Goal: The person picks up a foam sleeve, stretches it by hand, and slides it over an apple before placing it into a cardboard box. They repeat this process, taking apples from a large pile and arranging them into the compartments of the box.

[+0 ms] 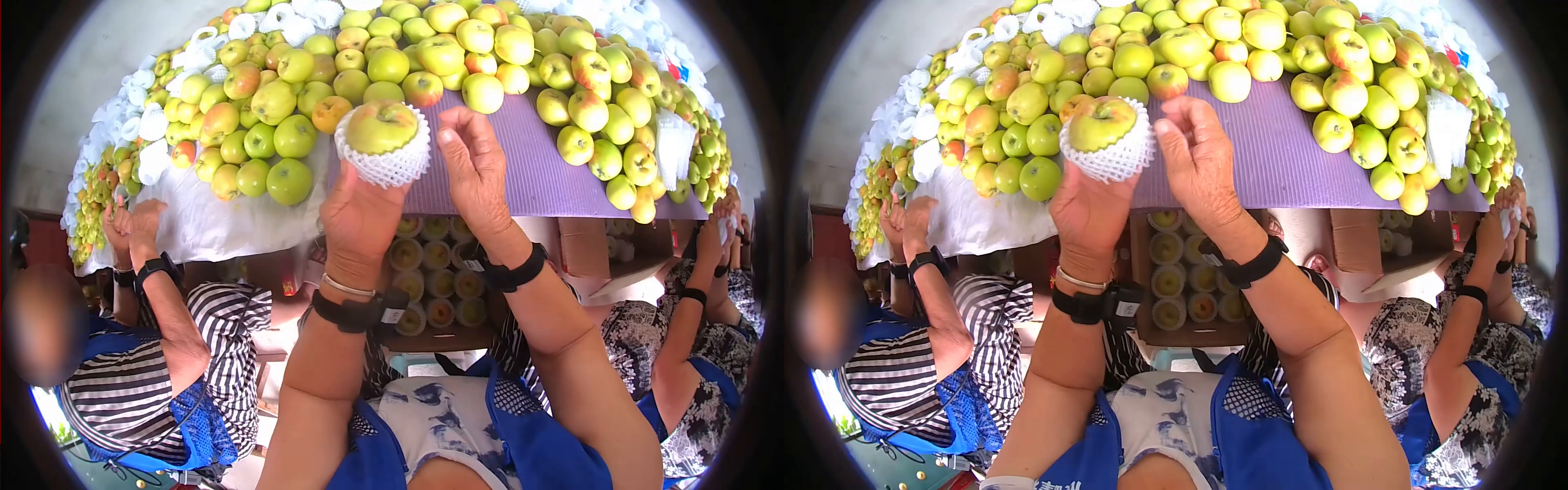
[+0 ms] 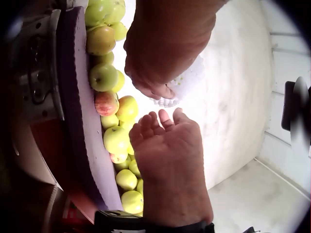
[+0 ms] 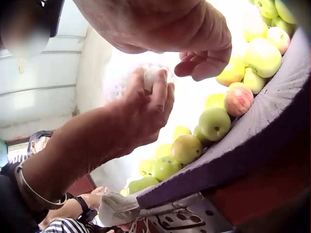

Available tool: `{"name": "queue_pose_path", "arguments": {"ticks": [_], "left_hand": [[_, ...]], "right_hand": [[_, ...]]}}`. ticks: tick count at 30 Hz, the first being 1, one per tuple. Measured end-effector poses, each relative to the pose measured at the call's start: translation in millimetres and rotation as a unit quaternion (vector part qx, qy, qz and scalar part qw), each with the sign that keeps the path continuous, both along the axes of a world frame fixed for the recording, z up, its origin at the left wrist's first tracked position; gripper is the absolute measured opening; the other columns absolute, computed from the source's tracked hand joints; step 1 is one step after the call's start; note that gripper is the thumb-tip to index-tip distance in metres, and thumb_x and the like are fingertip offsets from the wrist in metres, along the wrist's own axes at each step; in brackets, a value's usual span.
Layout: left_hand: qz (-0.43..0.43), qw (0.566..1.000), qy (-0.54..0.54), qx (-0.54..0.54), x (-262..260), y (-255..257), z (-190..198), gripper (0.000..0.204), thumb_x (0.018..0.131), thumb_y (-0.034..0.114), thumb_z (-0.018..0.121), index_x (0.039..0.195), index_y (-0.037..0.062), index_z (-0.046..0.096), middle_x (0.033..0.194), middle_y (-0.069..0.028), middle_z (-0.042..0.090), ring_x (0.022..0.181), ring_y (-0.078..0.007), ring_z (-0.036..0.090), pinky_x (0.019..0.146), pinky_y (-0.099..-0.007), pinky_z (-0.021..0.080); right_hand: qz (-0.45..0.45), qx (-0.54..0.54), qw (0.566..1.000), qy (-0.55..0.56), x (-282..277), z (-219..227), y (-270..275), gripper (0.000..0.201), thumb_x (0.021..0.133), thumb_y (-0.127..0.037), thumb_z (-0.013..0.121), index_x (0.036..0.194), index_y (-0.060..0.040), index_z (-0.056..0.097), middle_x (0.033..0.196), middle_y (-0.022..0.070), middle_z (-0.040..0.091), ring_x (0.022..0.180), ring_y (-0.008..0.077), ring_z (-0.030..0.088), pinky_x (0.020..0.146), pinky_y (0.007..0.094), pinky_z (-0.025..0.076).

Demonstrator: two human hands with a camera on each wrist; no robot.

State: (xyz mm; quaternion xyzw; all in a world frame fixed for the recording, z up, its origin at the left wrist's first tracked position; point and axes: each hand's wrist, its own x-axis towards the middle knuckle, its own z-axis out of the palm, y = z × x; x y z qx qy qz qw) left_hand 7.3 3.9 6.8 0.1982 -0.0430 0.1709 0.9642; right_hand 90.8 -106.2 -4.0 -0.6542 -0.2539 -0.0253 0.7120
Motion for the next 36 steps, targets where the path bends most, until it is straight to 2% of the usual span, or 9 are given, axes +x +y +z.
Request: {"name": "queue_pose_path", "arguments": {"ticks": [6, 9, 14, 18, 21, 22, 24, 31, 36], "left_hand": [[-0.047, 0.998, 0.018, 0.026, -3.9, 6.2, -1.1, 0.053, 0.09, 0.026, 0.044, 0.136, 0.0037, 0.028, 0.137, -0.0139, 0.036, 0.126, -0.0294, 0.036, 0.104, -0.0444, 0.029], [-0.103, 0.994, 0.028, -0.031, -7.2, 3.4, 5.3, 0.048, 0.092, 0.026, 0.044, 0.133, 0.0035, 0.032, 0.132, -0.0127, 0.041, 0.121, -0.0269, 0.042, 0.1, -0.04, 0.035], [0.015, 0.974, 0.147, 0.174, -2.6, 5.5, -14.2, 0.032, 0.091, 0.021, 0.05, 0.118, 0.0045, 0.046, 0.114, -0.0075, 0.054, 0.105, -0.019, 0.053, 0.089, -0.0337, 0.044], [0.093, 0.933, 0.136, 0.321, -2.4, 4.8, -10.1, 0.034, 0.094, 0.023, 0.044, 0.12, 0.0023, 0.048, 0.11, -0.0062, 0.058, 0.101, -0.0169, 0.056, 0.086, -0.0306, 0.046], [0.165, 0.938, 0.106, 0.286, 2.1, -2.0, -8.1, 0.036, 0.088, 0.022, 0.051, 0.113, -0.0034, 0.049, 0.106, -0.0142, 0.06, 0.093, -0.0219, 0.06, 0.082, -0.0325, 0.047], [0.072, 0.963, 0.084, 0.246, -2.3, 7.4, -3.7, 0.036, 0.087, 0.017, 0.053, 0.117, -0.0018, 0.047, 0.11, -0.0109, 0.057, 0.098, -0.0184, 0.057, 0.087, -0.0303, 0.045], [0.034, 0.958, 0.084, 0.27, -7.4, 12.9, 2.0, 0.037, 0.087, 0.018, 0.054, 0.117, -0.0017, 0.046, 0.11, -0.0107, 0.057, 0.1, -0.0187, 0.056, 0.089, -0.0305, 0.044], [-0.039, 0.984, 0.054, 0.164, -22.3, 16.5, -6.0, 0.058, 0.09, 0.04, 0.048, 0.124, -0.0065, 0.037, 0.114, -0.0165, 0.053, 0.101, -0.0244, 0.056, 0.09, -0.0351, 0.044], [-0.125, 0.966, 0.01, 0.228, -33.6, 50.4, -7.3, 0.069, 0.091, 0.052, 0.036, 0.124, -0.008, 0.036, 0.112, -0.0221, 0.054, 0.1, -0.0306, 0.056, 0.087, -0.0407, 0.045]], "right_hand": [[0.108, -0.127, 0.973, -0.159, 2.6, 29.5, -9.9, 0.081, 0.06, -0.021, 0.078, 0.129, -0.0058, 0.037, 0.126, 0.0211, 0.041, 0.122, 0.0358, 0.036, 0.103, 0.0419, 0.029], [0.147, -0.174, 0.954, -0.192, -2.0, 23.5, -5.7, 0.081, 0.06, -0.02, 0.077, 0.128, -0.0055, 0.037, 0.125, 0.0215, 0.042, 0.12, 0.0365, 0.038, 0.101, 0.0409, 0.032], [0.093, -0.183, 0.927, -0.313, -6.4, 3.3, 0.9, 0.067, 0.062, -0.012, 0.071, 0.122, -0.0047, 0.042, 0.111, 0.0201, 0.048, 0.101, 0.0389, 0.047, 0.087, 0.0406, 0.043], [0.059, -0.181, 0.918, -0.347, -5.4, -7.4, 10.0, 0.072, 0.064, -0.015, 0.076, 0.122, 0.0018, 0.039, 0.112, 0.0227, 0.048, 0.107, 0.0307, 0.049, 0.09, 0.0378, 0.041], [0.081, -0.153, 0.918, -0.356, -5.3, -11.5, 12.6, 0.08, 0.061, -0.02, 0.079, 0.124, 0.0033, 0.036, 0.116, 0.0236, 0.045, 0.109, 0.0338, 0.046, 0.092, 0.0395, 0.039], [0.119, -0.161, 0.933, -0.3, -5.6, -3.0, 9.7, 0.081, 0.061, -0.02, 0.079, 0.124, 0.0041, 0.036, 0.117, 0.0238, 0.044, 0.11, 0.0338, 0.046, 0.093, 0.04, 0.039], [0.193, -0.176, 0.948, -0.182, -5.0, 22.2, -1.5, 0.083, 0.061, -0.022, 0.079, 0.124, 0.0057, 0.035, 0.119, 0.0243, 0.044, 0.112, 0.0338, 0.045, 0.094, 0.041, 0.038], [0.225, -0.282, 0.918, -0.163, -16.0, 27.9, -6.8, 0.084, 0.058, -0.019, 0.079, 0.128, 0.001, 0.037, 0.115, 0.0209, 0.05, 0.109, 0.0293, 0.049, 0.094, 0.0323, 0.039], [0.282, -0.11, 0.952, 0.039, -25.2, 37.6, -23.4, 0.07, 0.057, -0.011, 0.077, 0.12, -0.0061, 0.048, 0.11, 0.0075, 0.053, 0.106, 0.019, 0.05, 0.091, 0.0305, 0.04]]}}
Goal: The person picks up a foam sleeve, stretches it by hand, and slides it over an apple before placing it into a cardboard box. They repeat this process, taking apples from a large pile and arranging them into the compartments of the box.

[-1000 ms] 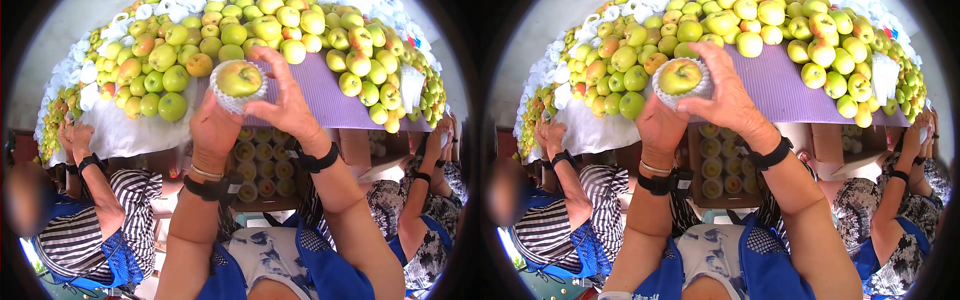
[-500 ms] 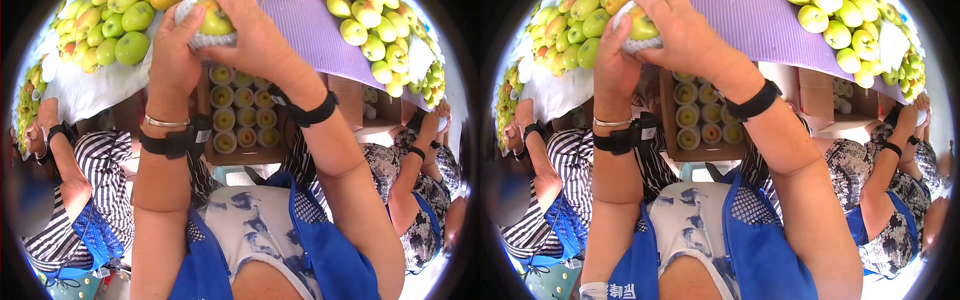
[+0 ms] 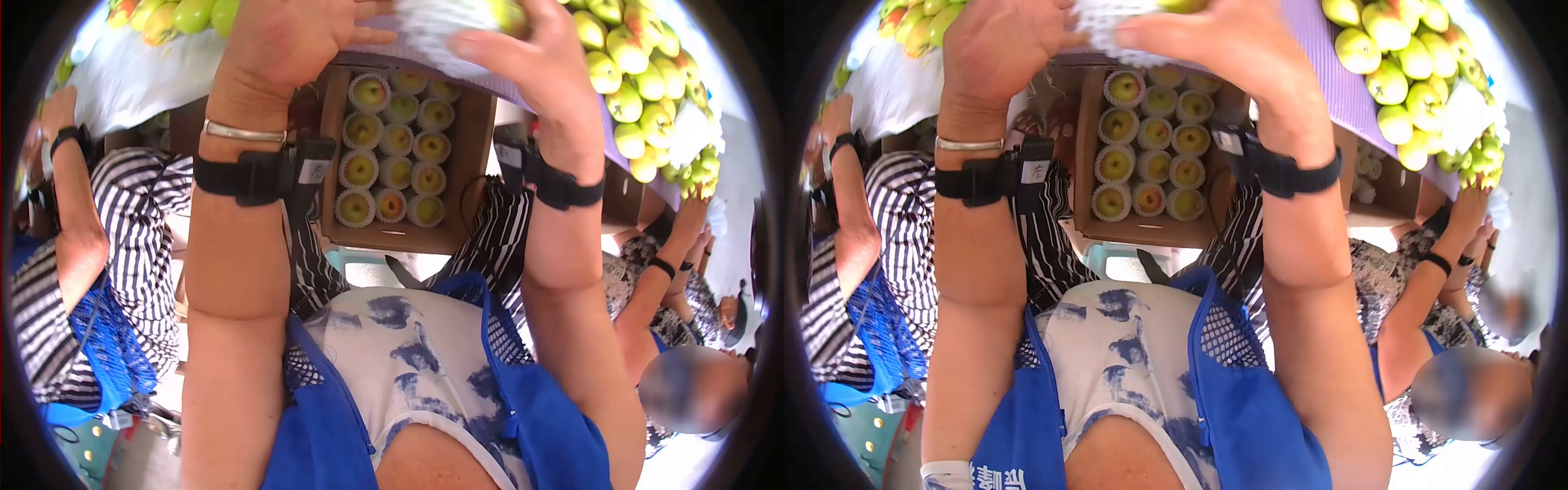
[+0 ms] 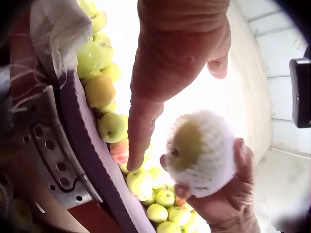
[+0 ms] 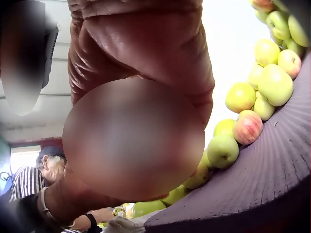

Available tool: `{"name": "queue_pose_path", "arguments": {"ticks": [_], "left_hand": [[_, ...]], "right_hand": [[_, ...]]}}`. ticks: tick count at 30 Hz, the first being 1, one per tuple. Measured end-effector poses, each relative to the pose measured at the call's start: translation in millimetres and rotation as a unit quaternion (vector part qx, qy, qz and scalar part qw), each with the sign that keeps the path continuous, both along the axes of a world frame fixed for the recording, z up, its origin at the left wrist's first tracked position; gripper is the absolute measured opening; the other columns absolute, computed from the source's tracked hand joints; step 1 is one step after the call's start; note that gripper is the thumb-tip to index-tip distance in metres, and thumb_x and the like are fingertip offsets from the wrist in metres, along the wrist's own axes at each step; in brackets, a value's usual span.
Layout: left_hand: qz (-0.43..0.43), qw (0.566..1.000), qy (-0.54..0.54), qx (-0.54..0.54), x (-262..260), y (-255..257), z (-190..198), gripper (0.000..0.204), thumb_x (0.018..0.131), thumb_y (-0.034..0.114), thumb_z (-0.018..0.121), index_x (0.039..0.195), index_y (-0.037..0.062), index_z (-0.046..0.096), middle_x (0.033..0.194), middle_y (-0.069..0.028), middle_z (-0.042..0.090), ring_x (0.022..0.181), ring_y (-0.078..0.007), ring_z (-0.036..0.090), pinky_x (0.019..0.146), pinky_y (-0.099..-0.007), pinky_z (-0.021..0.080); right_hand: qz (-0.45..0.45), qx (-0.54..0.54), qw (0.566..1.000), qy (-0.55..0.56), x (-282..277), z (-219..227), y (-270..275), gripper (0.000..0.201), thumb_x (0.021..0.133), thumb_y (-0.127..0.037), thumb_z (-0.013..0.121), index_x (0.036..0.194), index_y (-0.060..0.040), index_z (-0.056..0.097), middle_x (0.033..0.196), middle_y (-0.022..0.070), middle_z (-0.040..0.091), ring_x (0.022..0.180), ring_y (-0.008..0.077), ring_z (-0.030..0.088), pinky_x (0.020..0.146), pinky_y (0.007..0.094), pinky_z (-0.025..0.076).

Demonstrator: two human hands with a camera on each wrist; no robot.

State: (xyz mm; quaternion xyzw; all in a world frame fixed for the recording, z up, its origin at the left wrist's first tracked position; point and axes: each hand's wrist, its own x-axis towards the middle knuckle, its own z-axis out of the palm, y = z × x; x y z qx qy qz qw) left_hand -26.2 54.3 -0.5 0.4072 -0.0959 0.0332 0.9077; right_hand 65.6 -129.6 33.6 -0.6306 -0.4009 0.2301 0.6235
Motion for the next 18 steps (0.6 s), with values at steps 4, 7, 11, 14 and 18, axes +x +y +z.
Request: {"name": "queue_pose_path", "arguments": {"ticks": [4, 7, 11, 14, 18], "left_hand": [[0.098, 0.992, 0.031, 0.068, -15.1, 10.3, 9.8, 0.064, 0.092, 0.049, 0.036, 0.122, -0.0072, 0.039, 0.101, -0.0197, 0.059, 0.096, -0.0293, 0.057, 0.081, -0.0384, 0.047], [0.123, 0.99, 0.014, 0.069, -21.0, 20.8, 5.0, 0.065, 0.092, 0.05, 0.036, 0.121, -0.0078, 0.039, 0.1, -0.02, 0.059, 0.094, -0.0293, 0.058, 0.081, -0.0393, 0.048], [0.171, 0.98, 0.08, 0.06, -35.1, 19.6, 21.9, 0.069, 0.089, 0.052, 0.041, 0.122, -0.0096, 0.038, 0.102, -0.0226, 0.057, 0.094, -0.0301, 0.059, 0.079, -0.0379, 0.049], [0.196, 0.977, 0.026, 0.075, -42.8, 20.0, 14.6, 0.07, 0.088, 0.051, 0.044, 0.121, -0.01, 0.039, 0.104, -0.0238, 0.056, 0.095, -0.03, 0.058, 0.079, -0.0373, 0.049], [0.179, 0.981, 0.023, 0.066, -41.7, 33.2, 8.5, 0.068, 0.088, 0.05, 0.046, 0.119, -0.01, 0.041, 0.104, -0.0237, 0.056, 0.093, -0.0289, 0.059, 0.077, -0.0353, 0.049]], "right_hand": [[-0.03, 0.036, 0.996, 0.079, -19.8, 11.9, -32.1, 0.077, 0.066, -0.021, 0.065, 0.13, 0.0048, 0.032, 0.116, 0.0205, 0.052, 0.101, 0.0326, 0.056, 0.089, 0.0427, 0.046], [0.029, 0.073, 0.98, 0.183, -46.5, 15.7, -38.6, 0.077, 0.06, -0.016, 0.07, 0.127, 0.0031, 0.037, 0.113, 0.0177, 0.054, 0.102, 0.0304, 0.056, 0.088, 0.038, 0.047], [0.006, 0.034, 0.976, 0.216, -82.3, -3.5, -37.6, 0.075, 0.056, -0.013, 0.072, 0.123, 0.0033, 0.043, 0.111, 0.0126, 0.057, 0.099, 0.0209, 0.059, 0.088, 0.0329, 0.047], [-0.049, -0.105, 0.958, 0.262, -84.5, -46.8, -43.9, 0.067, 0.062, -0.004, 0.07, 0.123, 0.0026, 0.043, 0.106, 0.0108, 0.058, 0.095, 0.0195, 0.059, 0.085, 0.0317, 0.048], [-0.112, -0.22, 0.9, 0.358, -80.0, -128.6, -41.4, 0.064, 0.067, -0.013, 0.07, 0.123, 0.0019, 0.042, 0.106, 0.0108, 0.058, 0.096, 0.0225, 0.056, 0.08, 0.037, 0.046]]}}
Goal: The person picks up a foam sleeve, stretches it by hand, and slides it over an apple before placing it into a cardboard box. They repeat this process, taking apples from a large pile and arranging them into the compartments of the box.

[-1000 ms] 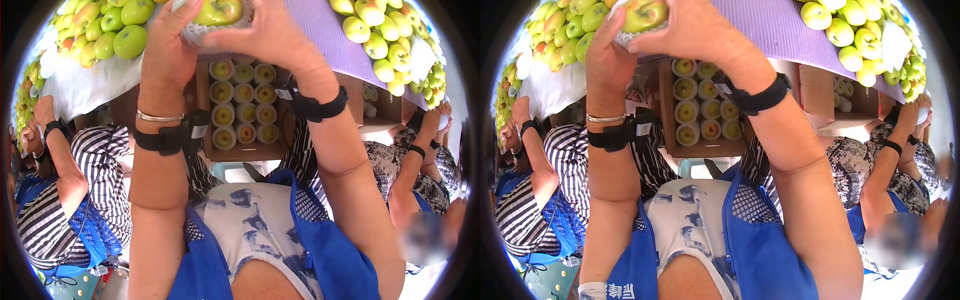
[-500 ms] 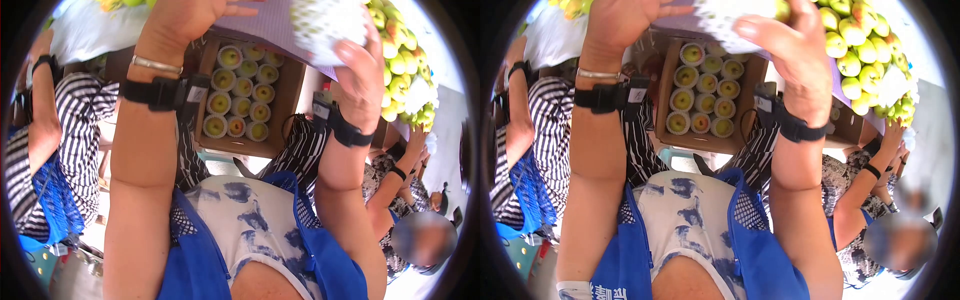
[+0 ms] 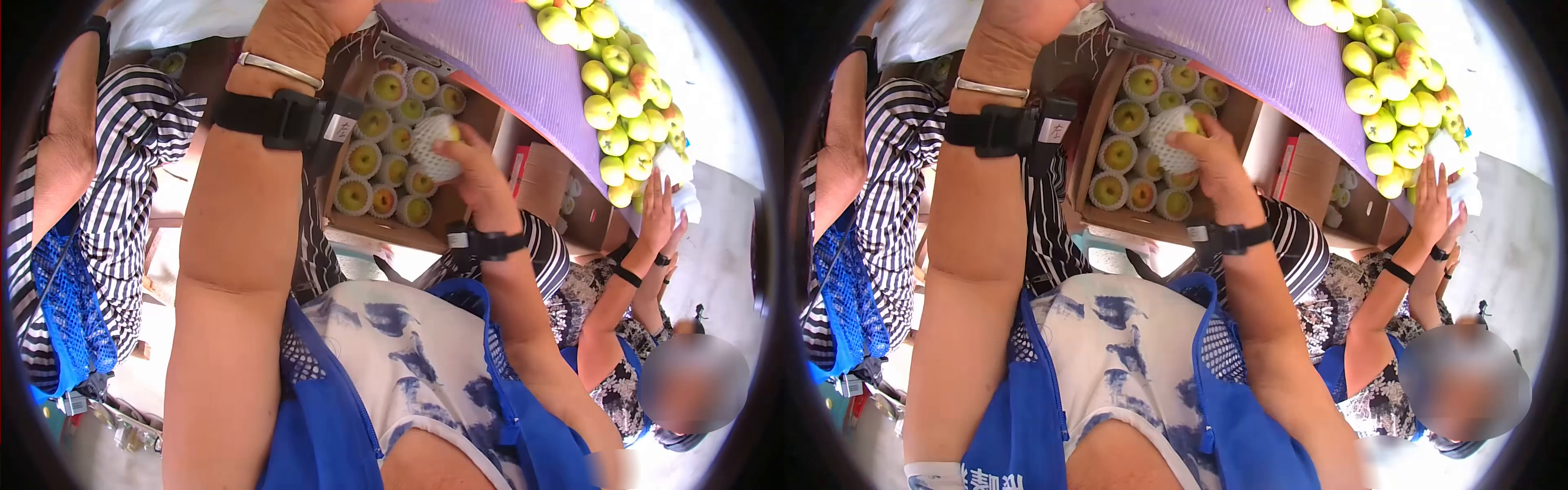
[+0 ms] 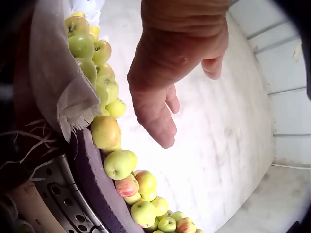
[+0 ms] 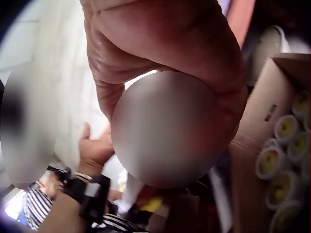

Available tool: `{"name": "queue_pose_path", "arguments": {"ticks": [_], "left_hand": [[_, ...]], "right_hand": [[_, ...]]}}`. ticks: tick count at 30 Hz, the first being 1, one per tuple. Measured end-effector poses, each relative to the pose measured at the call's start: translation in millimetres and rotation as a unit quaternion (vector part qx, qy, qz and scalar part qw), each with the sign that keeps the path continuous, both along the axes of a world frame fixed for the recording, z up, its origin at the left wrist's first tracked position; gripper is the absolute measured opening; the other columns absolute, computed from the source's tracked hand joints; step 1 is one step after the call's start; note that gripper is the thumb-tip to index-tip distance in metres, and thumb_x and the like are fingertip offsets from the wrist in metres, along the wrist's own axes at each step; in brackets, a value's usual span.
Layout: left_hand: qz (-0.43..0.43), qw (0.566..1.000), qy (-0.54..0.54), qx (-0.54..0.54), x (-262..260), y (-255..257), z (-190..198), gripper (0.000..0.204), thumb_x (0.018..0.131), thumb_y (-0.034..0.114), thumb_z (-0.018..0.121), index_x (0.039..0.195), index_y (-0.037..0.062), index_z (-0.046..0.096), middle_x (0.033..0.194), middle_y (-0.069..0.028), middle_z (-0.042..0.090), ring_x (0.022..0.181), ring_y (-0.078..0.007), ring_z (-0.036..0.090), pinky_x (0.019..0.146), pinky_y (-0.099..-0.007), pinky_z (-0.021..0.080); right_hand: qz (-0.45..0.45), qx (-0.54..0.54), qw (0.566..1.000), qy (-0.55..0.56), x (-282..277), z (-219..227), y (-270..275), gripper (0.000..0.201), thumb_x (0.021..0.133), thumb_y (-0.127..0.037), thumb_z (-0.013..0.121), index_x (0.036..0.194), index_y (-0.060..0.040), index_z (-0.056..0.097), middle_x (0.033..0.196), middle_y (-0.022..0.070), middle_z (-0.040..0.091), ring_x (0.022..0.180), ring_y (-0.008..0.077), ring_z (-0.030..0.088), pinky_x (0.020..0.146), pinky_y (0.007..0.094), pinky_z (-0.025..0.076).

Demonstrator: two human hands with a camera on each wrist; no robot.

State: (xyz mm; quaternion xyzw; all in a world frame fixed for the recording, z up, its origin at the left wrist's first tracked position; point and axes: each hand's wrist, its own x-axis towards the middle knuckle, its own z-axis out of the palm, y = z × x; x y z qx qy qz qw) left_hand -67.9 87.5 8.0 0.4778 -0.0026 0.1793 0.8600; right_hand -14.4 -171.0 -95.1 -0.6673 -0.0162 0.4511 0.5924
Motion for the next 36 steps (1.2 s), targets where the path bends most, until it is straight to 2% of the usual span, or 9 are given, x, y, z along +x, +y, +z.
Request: {"name": "queue_pose_path", "arguments": {"ticks": [3, 6, 10, 12, 16, 19, 26, 31, 36], "left_hand": [[0.049, 0.998, -0.006, 0.029, -7.2, -12.6, 8.4, 0.066, 0.087, 0.049, 0.048, 0.117, -0.01, 0.043, 0.103, -0.0232, 0.057, 0.091, -0.0278, 0.059, 0.076, -0.0339, 0.049], [0.09, 0.995, -0.001, 0.046, -16.1, -17.4, 9.4, 0.065, 0.087, 0.048, 0.05, 0.115, -0.0099, 0.044, 0.102, -0.0231, 0.057, 0.089, -0.0269, 0.059, 0.075, -0.0328, 0.049], [0.101, 0.993, 0.053, 0.018, -15.1, -8.5, 17.8, 0.065, 0.086, 0.048, 0.053, 0.114, -0.01, 0.045, 0.101, -0.0238, 0.057, 0.089, -0.0267, 0.059, 0.075, -0.0325, 0.049], [0.114, 0.992, 0.051, 0.024, -17.3, -8.8, 17.3, 0.067, 0.085, 0.049, 0.053, 0.114, -0.0106, 0.044, 0.101, -0.0248, 0.056, 0.09, -0.0273, 0.059, 0.076, -0.0326, 0.049], [0.139, 0.987, -0.019, 0.076, -25.0, -17.1, 10.3, 0.075, 0.083, 0.051, 0.055, 0.119, -0.0131, 0.041, 0.105, -0.0286, 0.053, 0.093, -0.0299, 0.058, 0.077, -0.0331, 0.048], [0.133, 0.986, -0.028, 0.098, -29.7, -15.5, 6.7, 0.081, 0.082, 0.053, 0.056, 0.122, -0.0148, 0.037, 0.109, -0.0317, 0.051, 0.096, -0.0318, 0.056, 0.079, -0.0337, 0.048], [0.126, 0.98, -0.04, 0.146, -40.4, -16.8, 5.9, 0.085, 0.081, 0.052, 0.058, 0.125, -0.0165, 0.034, 0.109, -0.0341, 0.05, 0.096, -0.0326, 0.056, 0.082, -0.034, 0.046], [0.146, 0.975, -0.046, 0.162, -39.6, -24.1, 3.4, 0.082, 0.081, 0.052, 0.057, 0.122, -0.0157, 0.038, 0.103, -0.0315, 0.053, 0.092, -0.0305, 0.057, 0.079, -0.0327, 0.047], [0.15, 0.971, -0.018, 0.186, -37.7, -23.2, 2.7, 0.079, 0.081, 0.052, 0.057, 0.118, -0.015, 0.041, 0.1, -0.0291, 0.054, 0.089, -0.0288, 0.057, 0.077, -0.0318, 0.047]], "right_hand": [[-0.021, -0.107, 0.991, 0.078, 1.6, -33.5, 3.1, 0.067, 0.067, -0.018, 0.071, 0.125, -0.0034, 0.042, 0.112, 0.0099, 0.055, 0.101, 0.0252, 0.053, 0.077, 0.0433, 0.046], [-0.049, -0.163, 0.984, 0.052, 11.4, -81.7, 4.1, 0.047, 0.072, -0.022, 0.068, 0.113, -0.0097, 0.051, 0.103, 0.0035, 0.058, 0.093, 0.0206, 0.054, 0.071, 0.0451, 0.045], [-0.074, -0.166, 0.983, 0.003, 38.1, -104.5, 17.3, 0.075, 0.067, -0.024, 0.073, 0.131, -0.0054, 0.037, 0.124, 0.0116, 0.048, 0.11, 0.0298, 0.048, 0.074, 0.0513, 0.047], [-0.137, -0.17, 0.973, -0.072, 54.4, -107.2, 34.3, 0.057, 0.07, -0.02, 0.071, 0.12, -0.006, 0.048, 0.113, 0.0089, 0.055, 0.107, 0.0251, 0.051, 0.078, 0.0504, 0.046], [-0.015, -0.095, 0.91, -0.403, 94.4, -128.3, 58.7, 0.047, 0.072, -0.018, 0.07, 0.114, -0.0052, 0.054, 0.113, 0.0085, 0.057, 0.108, 0.0215, 0.051, 0.09, 0.0447, 0.041], [0.048, -0.006, 0.87, -0.491, 105.8, -140.7, 73.9, 0.049, 0.074, -0.023, 0.069, 0.116, -0.0046, 0.054, 0.117, 0.01, 0.056, 0.109, 0.0238, 0.051, 0.096, 0.0387, 0.035], [0.222, -0.121, 0.811, -0.528, 127.9, -165.0, 82.2, 0.06, 0.083, -0.047, 0.051, 0.124, -0.0034, 0.048, 0.128, 0.0174, 0.048, 0.121, 0.0312, 0.041, 0.104, 0.0425, 0.024], [0.177, -0.172, 0.752, -0.611, 97.6, -155.4, 94.9, 0.062, 0.082, -0.048, 0.053, 0.123, -0.0025, 0.048, 0.124, 0.0231, 0.049, 0.116, 0.0362, 0.046, 0.1, 0.044, 0.03], [0.162, -0.175, 0.775, -0.585, 100.5, -172.7, 100.1, 0.059, 0.08, -0.048, 0.056, 0.117, -0.0016, 0.053, 0.117, 0.022, 0.055, 0.112, 0.0347, 0.049, 0.097, 0.0421, 0.035]]}}
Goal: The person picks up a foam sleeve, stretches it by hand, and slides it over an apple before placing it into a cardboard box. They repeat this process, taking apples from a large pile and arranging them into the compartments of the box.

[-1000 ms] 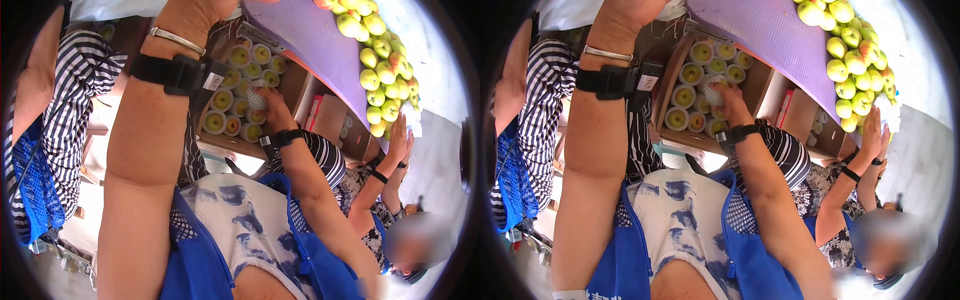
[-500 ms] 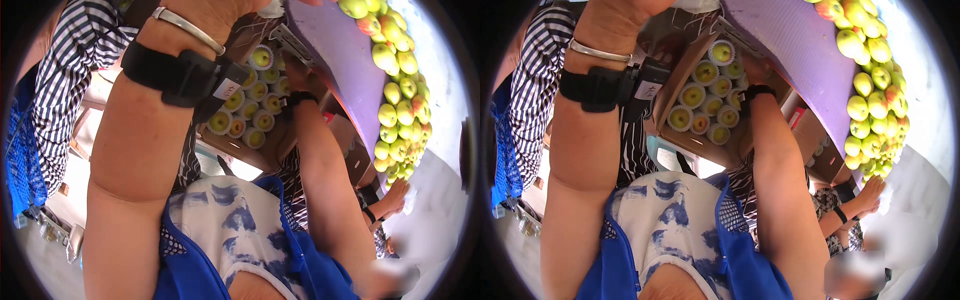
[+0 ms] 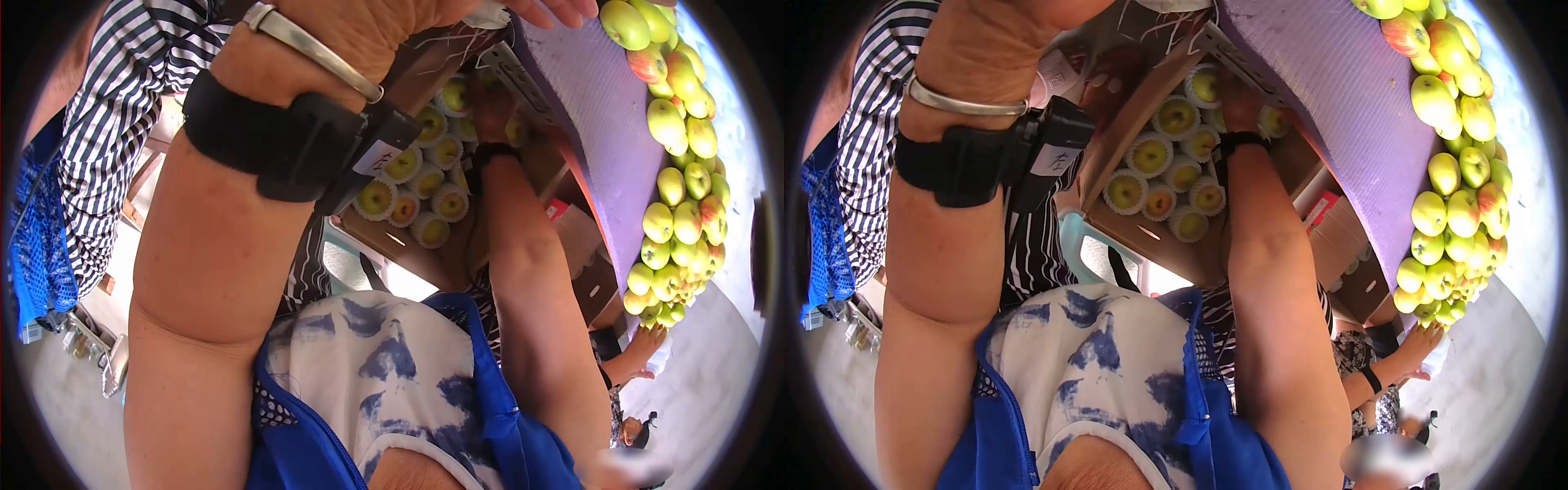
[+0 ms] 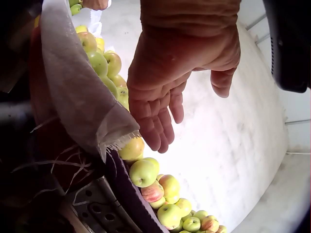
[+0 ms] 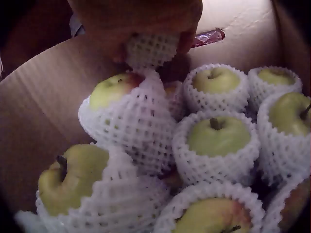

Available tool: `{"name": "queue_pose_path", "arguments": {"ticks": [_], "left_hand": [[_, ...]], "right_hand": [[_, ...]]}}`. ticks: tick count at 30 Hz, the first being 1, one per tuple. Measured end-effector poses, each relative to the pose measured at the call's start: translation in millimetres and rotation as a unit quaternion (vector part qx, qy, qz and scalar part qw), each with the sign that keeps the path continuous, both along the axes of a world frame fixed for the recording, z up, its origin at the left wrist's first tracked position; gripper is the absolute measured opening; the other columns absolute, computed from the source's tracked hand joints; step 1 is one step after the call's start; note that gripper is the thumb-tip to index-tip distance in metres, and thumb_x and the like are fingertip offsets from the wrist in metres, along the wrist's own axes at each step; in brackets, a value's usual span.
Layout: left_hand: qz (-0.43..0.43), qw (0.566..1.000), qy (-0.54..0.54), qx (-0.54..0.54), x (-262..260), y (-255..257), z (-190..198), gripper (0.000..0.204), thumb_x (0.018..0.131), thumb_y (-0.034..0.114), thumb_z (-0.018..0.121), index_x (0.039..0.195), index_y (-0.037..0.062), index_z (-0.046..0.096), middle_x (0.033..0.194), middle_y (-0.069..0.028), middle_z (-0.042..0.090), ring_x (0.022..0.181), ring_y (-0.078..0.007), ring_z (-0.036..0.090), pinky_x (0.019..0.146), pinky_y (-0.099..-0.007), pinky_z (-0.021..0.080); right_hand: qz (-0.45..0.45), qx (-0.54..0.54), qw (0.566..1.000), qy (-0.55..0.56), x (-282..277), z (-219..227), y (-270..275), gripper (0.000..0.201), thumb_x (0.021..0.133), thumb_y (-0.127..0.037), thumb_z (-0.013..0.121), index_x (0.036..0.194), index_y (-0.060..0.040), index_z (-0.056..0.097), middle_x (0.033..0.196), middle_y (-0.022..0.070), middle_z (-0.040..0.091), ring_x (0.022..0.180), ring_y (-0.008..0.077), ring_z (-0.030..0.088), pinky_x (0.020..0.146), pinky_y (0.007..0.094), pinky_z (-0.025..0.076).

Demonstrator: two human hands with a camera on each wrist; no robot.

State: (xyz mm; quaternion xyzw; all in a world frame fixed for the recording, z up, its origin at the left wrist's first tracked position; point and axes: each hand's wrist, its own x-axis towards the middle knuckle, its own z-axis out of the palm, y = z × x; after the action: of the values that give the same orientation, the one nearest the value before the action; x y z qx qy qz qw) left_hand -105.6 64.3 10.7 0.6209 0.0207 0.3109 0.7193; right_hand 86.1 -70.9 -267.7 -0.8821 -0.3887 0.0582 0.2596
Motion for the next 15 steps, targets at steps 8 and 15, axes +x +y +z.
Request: {"name": "queue_pose_path", "arguments": {"ticks": [8, 15], "left_hand": [[0.007, 0.999, 0.035, 0.024, 5.1, 1.5, -2.0, 0.073, 0.081, 0.052, 0.056, 0.112, -0.014, 0.046, 0.094, -0.0253, 0.055, 0.084, -0.0262, 0.056, 0.074, -0.0303, 0.047], [0.016, 0.997, 0.062, 0.041, 6.5, -0.1, 2.2, 0.069, 0.082, 0.051, 0.056, 0.106, -0.0131, 0.05, 0.09, -0.0219, 0.056, 0.08, -0.0239, 0.056, 0.071, -0.0291, 0.047]], "right_hand": [[0.065, -0.122, 0.989, 0.055, 4.4, 7.7, 20.2, 0.051, 0.078, -0.04, 0.06, 0.111, -0.001, 0.057, 0.112, 0.0186, 0.059, 0.108, 0.0325, 0.053, 0.092, 0.0372, 0.038], [0.066, -0.031, 0.996, 0.044, 4.6, -4.0, 27.0, 0.05, 0.077, -0.037, 0.061, 0.112, -0.0019, 0.056, 0.114, 0.0201, 0.057, 0.109, 0.0346, 0.052, 0.091, 0.0382, 0.039]]}}
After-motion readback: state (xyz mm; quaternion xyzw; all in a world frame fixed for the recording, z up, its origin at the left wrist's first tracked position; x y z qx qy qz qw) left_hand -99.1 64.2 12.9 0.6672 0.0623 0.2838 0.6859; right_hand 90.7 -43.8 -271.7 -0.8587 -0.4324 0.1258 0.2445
